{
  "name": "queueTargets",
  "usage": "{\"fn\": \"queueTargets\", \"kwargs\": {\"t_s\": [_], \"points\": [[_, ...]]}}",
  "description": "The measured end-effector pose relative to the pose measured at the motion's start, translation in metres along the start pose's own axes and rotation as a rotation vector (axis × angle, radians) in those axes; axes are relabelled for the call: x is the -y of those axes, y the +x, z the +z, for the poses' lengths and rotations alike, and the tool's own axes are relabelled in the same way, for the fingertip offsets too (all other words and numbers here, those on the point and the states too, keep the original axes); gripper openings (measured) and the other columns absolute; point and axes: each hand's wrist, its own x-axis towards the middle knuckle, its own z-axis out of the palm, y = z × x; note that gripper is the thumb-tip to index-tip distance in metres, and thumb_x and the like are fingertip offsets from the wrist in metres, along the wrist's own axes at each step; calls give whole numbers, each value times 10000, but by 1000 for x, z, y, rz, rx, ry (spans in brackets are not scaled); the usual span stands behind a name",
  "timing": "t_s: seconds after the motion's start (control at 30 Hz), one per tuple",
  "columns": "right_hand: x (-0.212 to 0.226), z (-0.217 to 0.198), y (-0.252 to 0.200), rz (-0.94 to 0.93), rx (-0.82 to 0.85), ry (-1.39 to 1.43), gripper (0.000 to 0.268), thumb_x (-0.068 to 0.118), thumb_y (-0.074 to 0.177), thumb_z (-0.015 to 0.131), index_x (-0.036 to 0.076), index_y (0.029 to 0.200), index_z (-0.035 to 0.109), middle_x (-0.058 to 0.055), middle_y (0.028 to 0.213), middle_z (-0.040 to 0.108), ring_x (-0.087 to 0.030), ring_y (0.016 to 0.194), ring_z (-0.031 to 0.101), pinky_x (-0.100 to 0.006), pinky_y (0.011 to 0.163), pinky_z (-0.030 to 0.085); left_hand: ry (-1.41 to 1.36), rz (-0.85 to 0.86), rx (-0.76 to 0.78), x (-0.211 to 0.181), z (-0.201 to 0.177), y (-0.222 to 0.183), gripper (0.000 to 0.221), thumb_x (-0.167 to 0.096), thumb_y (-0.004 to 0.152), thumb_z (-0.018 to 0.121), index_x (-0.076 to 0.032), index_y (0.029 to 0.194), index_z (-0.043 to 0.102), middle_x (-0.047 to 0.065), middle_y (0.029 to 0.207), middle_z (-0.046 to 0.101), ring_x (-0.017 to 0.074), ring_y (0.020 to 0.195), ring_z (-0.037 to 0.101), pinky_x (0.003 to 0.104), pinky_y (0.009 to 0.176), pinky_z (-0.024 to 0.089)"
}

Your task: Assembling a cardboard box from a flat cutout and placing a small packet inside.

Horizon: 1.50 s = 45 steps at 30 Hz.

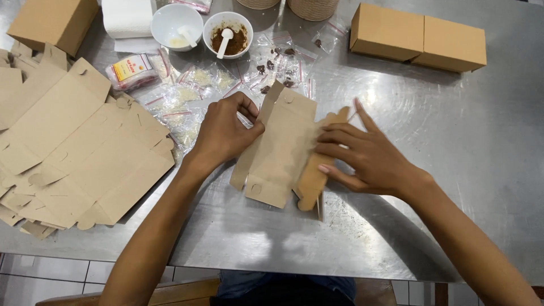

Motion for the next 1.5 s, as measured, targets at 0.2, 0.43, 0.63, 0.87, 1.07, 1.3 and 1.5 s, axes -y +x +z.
{"fn": "queueTargets", "kwargs": {"t_s": [0.2,0.43,0.63,0.87,1.07,1.3,1.5], "points": [[0,-26,-35,-53,-80,49,302,278,960,672,91,1194,710,-103,1102,678,-281,995,664,-684,1283,158,-94,-225,25,-26,-1,-6,128,-152,786,766,-145,860,662,-31,842,724,76,515,572,241,551,458],[-13,-15,-69,35,-65,18,291,352,949,675,206,1191,745,-132,1371,620,-325,1180,594,-505,1014,439,-83,-223,12,-25,-1,-6,118,-118,801,750,-150,879,668,-28,882,719,60,505,555,217,532,429],[-32,10,-86,130,-69,35,150,243,933,739,158,1051,776,-33,1129,724,-245,1021,680,-475,961,505,-195,-175,31,-23,0,-9,124,-119,830,733,-122,895,628,-9,912,684,34,473,518,189,532,343],[-31,28,-88,418,-163,187,124,219,902,774,138,977,832,-39,1040,780,-263,1064,721,-436,1034,510,-657,29,305,-3,37,-9,484,-457,1012,540,-8,1142,667,130,1021,686,209,897,708,397,828,609],[-59,69,-129,462,-297,330,152,209,953,713,98,1044,764,-45,961,743,-297,989,714,-455,989,526,-335,355,442,-22,57,-23,461,-396,1023,538,-34,1281,659,222,1267,672,422,1239,629,576,1060,453],[-75,90,-161,478,-310,350,145,209,950,679,98,1013,747,-46,936,707,-318,985,693,-479,993,495,119,570,388,-18,81,-35,621,-457,915,768,-62,1369,612,166,1370,635,368,1338,553,571,1153,329],[-57,89,-145,454,-295,293,154,176,942,660,99,1041,751,-48,990,714,-314,1051,683,-508,1067,442,-11,569,383,-16,84,-35,891,-613,901,704,-188,1606,364,209,1627,379,443,1460,438,644,1180,327]]}}
